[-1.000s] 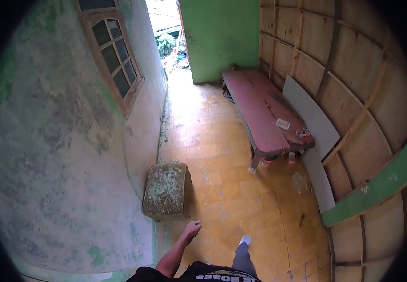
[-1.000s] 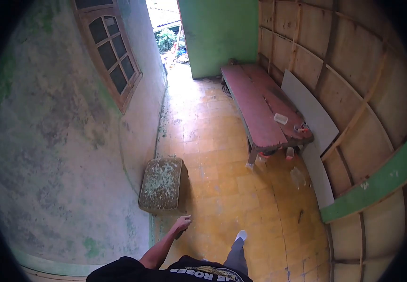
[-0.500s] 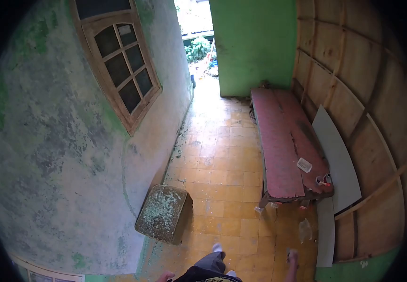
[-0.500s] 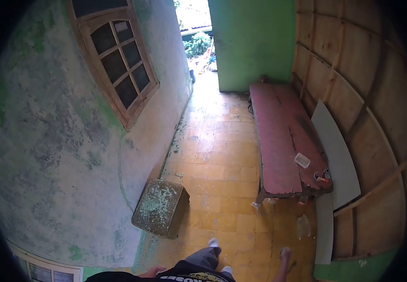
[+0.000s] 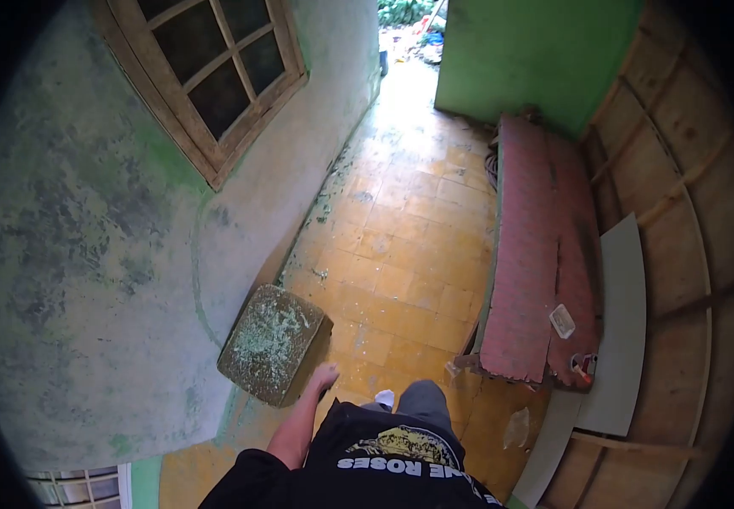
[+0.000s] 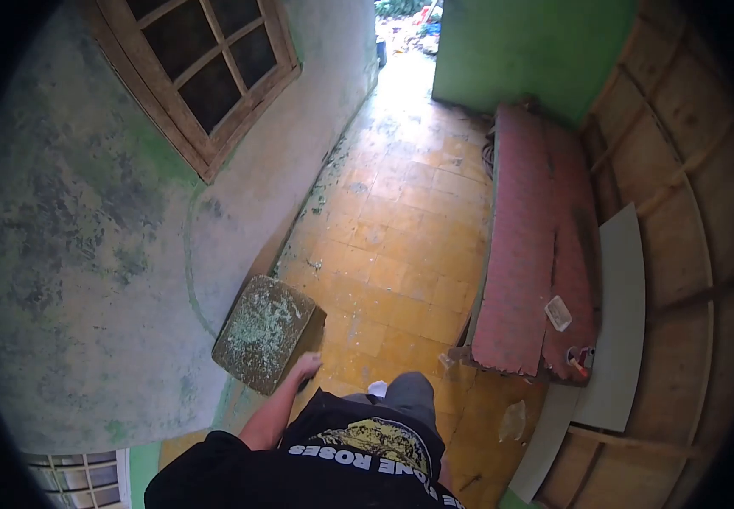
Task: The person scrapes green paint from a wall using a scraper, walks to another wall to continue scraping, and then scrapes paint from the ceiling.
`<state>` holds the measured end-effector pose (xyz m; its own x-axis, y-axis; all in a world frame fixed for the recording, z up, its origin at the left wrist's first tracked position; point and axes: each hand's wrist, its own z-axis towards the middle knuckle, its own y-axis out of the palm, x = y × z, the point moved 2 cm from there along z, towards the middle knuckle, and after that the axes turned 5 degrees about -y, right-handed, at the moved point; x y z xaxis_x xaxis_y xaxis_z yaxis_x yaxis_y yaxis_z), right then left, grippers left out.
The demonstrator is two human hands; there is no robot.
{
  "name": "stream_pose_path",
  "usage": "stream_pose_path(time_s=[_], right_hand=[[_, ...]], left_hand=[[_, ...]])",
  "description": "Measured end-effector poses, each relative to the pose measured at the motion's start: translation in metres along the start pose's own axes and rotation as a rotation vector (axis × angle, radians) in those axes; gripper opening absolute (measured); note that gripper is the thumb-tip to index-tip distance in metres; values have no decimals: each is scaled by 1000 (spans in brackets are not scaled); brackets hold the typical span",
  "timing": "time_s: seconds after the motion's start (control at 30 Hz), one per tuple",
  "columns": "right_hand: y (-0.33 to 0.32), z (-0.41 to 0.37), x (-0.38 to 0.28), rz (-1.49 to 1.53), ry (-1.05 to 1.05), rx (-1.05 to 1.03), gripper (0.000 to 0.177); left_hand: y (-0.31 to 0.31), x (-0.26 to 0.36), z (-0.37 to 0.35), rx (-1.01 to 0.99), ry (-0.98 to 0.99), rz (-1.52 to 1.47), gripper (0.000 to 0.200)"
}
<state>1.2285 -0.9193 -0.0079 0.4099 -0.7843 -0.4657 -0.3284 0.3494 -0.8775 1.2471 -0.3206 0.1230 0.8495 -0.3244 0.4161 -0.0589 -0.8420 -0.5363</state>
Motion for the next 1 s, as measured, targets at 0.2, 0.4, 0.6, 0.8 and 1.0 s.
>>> stream_pose_path(time_s=[0.2,0.4,0.6,0.8,1.0], right_hand=[[-80,115,9,273,357,-104,25],[-138,327,60,551,684,-149,31],[-215,671,110,743,821,-61,36],[-344,953,-10,657,269,134,29],[-275,1013,14,620,185,33,26]], left_hand=[[-64,128,80,91,13,-301,49],[-45,87,161,58,-261,98,38],[-73,117,174,69,-540,-347,22],[-93,175,255,-62,-527,-242,22],[-149,255,400,-95,-441,-186,29]])
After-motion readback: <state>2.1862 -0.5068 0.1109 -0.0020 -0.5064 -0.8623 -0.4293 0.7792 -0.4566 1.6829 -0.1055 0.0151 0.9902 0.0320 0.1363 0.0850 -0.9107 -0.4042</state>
